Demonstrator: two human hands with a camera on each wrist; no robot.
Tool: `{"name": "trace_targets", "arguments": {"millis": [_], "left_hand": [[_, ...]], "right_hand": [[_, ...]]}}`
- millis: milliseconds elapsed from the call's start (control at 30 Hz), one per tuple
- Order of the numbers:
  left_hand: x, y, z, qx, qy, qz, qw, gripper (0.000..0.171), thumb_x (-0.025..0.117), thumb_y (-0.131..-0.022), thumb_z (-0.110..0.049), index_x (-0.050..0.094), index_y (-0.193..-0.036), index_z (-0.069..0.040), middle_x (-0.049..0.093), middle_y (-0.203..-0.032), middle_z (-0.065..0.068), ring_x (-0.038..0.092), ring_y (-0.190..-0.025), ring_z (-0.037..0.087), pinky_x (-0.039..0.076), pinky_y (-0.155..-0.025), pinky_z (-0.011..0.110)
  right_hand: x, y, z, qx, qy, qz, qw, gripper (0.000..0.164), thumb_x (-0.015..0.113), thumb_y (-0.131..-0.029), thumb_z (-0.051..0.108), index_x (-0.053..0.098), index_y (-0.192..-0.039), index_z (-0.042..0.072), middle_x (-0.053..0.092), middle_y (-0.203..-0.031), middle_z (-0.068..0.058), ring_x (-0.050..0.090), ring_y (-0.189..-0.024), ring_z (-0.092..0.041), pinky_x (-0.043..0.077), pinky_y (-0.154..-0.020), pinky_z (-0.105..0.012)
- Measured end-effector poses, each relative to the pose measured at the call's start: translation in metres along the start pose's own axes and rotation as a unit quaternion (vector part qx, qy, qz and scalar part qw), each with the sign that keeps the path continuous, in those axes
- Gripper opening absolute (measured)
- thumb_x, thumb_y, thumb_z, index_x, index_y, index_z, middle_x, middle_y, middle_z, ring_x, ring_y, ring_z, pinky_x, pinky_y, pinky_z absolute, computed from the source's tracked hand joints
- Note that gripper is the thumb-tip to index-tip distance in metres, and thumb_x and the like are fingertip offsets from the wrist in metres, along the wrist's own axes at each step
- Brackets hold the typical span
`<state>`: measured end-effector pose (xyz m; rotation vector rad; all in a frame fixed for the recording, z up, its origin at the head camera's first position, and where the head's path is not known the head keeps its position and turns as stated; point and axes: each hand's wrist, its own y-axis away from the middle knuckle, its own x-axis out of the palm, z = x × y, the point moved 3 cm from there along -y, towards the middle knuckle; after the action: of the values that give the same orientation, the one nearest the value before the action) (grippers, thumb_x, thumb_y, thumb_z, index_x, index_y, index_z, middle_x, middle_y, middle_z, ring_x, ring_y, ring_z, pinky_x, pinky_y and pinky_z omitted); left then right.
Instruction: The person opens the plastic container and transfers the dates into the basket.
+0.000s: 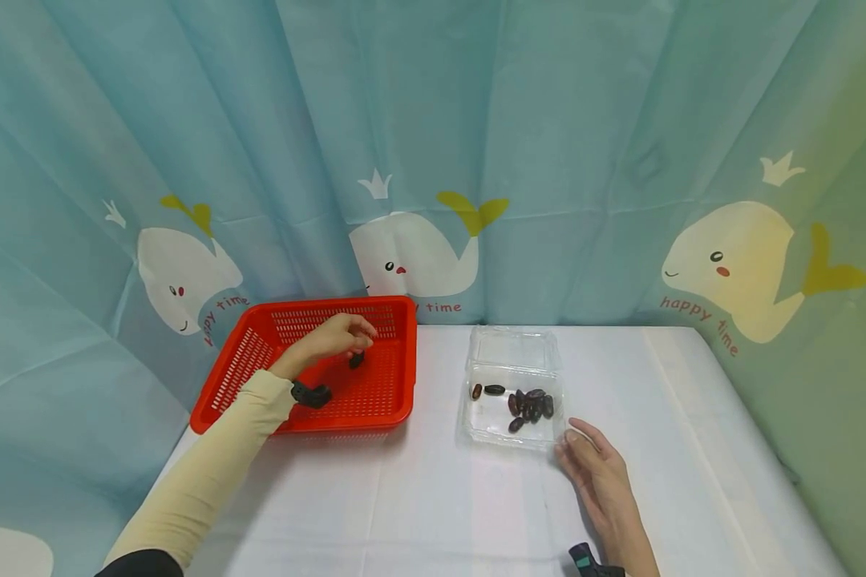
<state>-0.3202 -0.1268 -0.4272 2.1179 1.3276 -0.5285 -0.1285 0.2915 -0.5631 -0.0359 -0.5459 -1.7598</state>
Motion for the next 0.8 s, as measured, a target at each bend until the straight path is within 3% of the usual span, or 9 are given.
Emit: {"name": "trace_targets", "arguments": {"millis": [167,400,600,800], "left_hand": [[0.009,0.006,-0.019,0.011,0.021,0.004,0.9997,0.034,0.065,-0.101,-0.012,0.064,-0.131,0.004,0.069,-0.116,0.017,0.067,-0.1,0.029,0.061,-0.091,0.043],[0.026,0.018,-0.046,0.042,0.048,0.005,0.998,0.032,0.065,-0.102,-0.013,0.065,-0.131,0.0,0.068,-0.123,0.016,0.065,-0.118,0.039,0.06,-0.099,0.044],[0.041,0.024,-0.063,0.064,0.058,0.005,0.9962,0.029,0.066,-0.101,-0.012,0.068,-0.129,-0.008,0.069,-0.121,0.011,0.069,-0.109,0.031,0.06,-0.1,0.046],[0.059,0.032,-0.076,0.1,0.078,0.019,0.9917,0.026,0.066,-0.1,-0.011,0.069,-0.125,-0.006,0.07,-0.117,0.012,0.071,-0.104,0.029,0.063,-0.092,0.038]], "right_hand": [[0.0,0.0,0.0,0.004,0.0,-0.002,1.0,0.023,0.066,-0.104,0.021,0.059,-0.123,0.032,0.064,-0.104,0.012,0.069,-0.101,-0.001,0.056,-0.1,-0.018],[0.0,0.0,0.0,0.0,-0.011,0.005,1.0,0.023,0.065,-0.104,0.02,0.06,-0.123,0.032,0.065,-0.104,0.011,0.07,-0.1,-0.002,0.056,-0.099,-0.018],[0.001,0.0,0.0,0.0,-0.008,0.003,1.0,0.023,0.065,-0.104,0.019,0.06,-0.123,0.032,0.065,-0.103,0.011,0.07,-0.099,-0.001,0.057,-0.099,-0.018],[0.001,0.001,0.001,0.0,-0.005,0.002,1.0,0.023,0.065,-0.104,0.02,0.06,-0.122,0.033,0.065,-0.102,0.011,0.07,-0.1,-0.001,0.057,-0.099,-0.018]]}}
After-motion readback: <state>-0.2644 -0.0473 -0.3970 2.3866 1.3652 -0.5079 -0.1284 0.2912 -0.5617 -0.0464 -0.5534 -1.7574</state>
